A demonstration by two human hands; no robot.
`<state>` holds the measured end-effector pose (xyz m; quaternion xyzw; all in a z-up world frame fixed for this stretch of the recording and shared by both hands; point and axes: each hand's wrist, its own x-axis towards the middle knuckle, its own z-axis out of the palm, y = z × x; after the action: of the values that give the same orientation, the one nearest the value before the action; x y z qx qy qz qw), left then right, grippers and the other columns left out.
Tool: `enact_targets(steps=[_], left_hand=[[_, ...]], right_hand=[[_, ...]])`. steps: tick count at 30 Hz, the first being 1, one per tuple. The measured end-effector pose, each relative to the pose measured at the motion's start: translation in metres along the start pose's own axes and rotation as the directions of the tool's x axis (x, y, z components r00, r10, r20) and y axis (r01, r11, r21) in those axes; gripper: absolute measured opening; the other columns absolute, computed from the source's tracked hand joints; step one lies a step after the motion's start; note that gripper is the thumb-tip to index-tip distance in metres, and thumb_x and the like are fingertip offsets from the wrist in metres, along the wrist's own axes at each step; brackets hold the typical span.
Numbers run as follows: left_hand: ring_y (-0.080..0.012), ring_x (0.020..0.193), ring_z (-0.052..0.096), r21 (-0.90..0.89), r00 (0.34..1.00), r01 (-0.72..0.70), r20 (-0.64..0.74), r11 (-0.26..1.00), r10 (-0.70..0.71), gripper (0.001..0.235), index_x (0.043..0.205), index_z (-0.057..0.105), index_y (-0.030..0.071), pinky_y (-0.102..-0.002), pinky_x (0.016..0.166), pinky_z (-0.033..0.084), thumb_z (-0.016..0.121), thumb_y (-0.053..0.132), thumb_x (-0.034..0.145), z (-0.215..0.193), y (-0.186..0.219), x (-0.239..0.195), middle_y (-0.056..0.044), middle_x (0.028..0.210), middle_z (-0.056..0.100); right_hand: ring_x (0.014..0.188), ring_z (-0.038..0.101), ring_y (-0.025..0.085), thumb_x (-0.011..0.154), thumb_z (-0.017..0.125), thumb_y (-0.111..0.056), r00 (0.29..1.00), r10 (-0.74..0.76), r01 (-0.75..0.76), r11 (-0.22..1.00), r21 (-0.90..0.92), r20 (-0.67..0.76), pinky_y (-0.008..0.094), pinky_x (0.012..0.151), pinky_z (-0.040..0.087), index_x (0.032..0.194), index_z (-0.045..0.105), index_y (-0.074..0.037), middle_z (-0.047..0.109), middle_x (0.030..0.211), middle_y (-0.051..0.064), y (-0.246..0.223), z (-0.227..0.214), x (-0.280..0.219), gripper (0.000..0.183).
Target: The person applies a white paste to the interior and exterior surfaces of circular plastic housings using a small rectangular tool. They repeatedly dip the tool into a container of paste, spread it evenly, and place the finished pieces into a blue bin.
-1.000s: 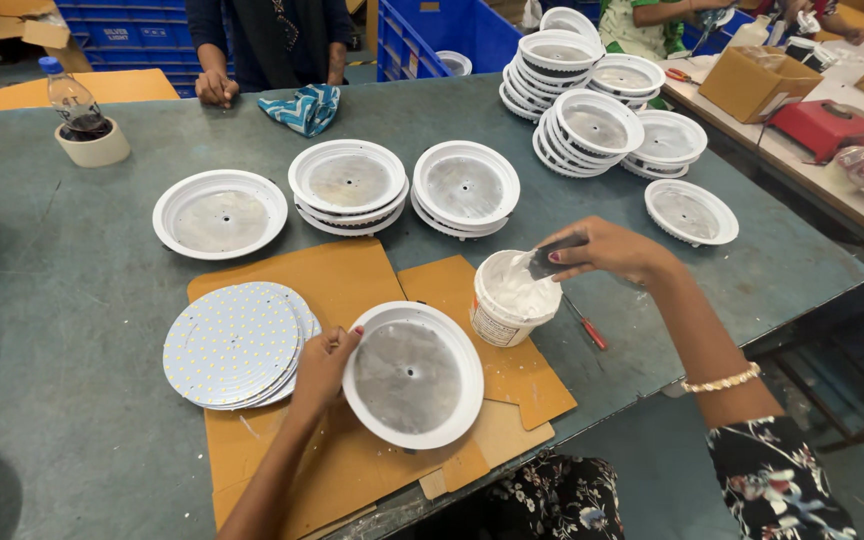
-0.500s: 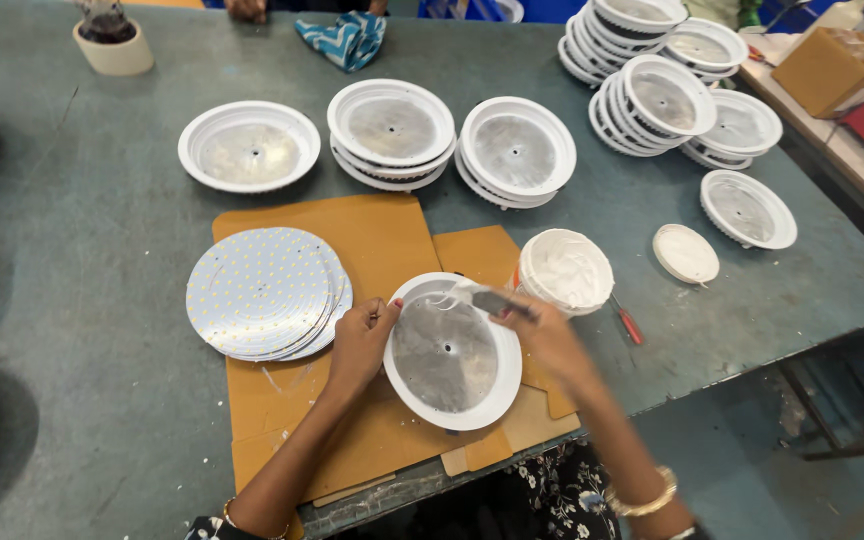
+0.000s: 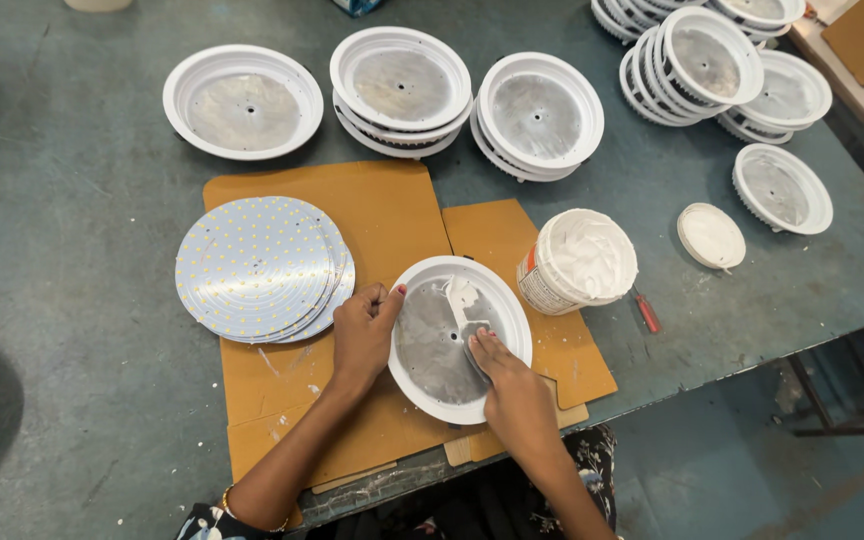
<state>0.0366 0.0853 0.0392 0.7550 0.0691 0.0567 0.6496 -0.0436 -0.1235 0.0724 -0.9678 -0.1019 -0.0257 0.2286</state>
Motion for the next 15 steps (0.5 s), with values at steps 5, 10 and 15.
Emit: enact_targets(steps=[5,10,15], left_hand=[[-0.0091,0.054,0.033,-0.007,1.000,-0.017,0.001,1.000,0.017,0.049,0.062,0.048,-0.002,-0.034,0.047,0.031,0.069,0.028,0.096,0.001,0.004,-0.003,-0.001,0.055,0.041],[-0.0076,0.052,0.031,-0.027,0.988,-0.142,0.054,0.990,0.143,0.046,0.064,0.049,0.000,-0.033,0.045,0.027,0.069,0.027,0.096,-0.002,0.014,-0.008,0.000,0.052,0.038],[-0.0065,0.050,0.033,-0.097,0.936,-0.319,0.121,0.943,0.330,0.043,0.065,0.051,0.001,-0.033,0.044,0.026,0.066,0.024,0.098,-0.008,0.023,-0.016,-0.001,0.051,0.038]], right_hand=[[0.122,0.065,0.029,0.077,0.055,0.006,0.995,-0.068,0.072,0.996,0.046,-0.066,0.039,0.101,0.051,0.123,0.071,-0.005,0.069,0.130,0.013,-0.004,-0.019,-0.010,0.050],[0.087,0.078,0.030,0.089,0.063,-0.012,0.961,0.257,-0.204,0.907,0.368,-0.103,0.037,0.078,0.056,0.112,0.076,-0.005,0.080,0.097,0.016,0.005,-0.046,0.022,0.027],[0.077,0.074,0.033,0.091,0.066,-0.022,0.924,0.264,-0.206,0.953,0.221,-0.278,0.040,0.072,0.054,0.105,0.077,0.000,0.073,0.082,0.023,-0.001,-0.041,0.060,0.028]])
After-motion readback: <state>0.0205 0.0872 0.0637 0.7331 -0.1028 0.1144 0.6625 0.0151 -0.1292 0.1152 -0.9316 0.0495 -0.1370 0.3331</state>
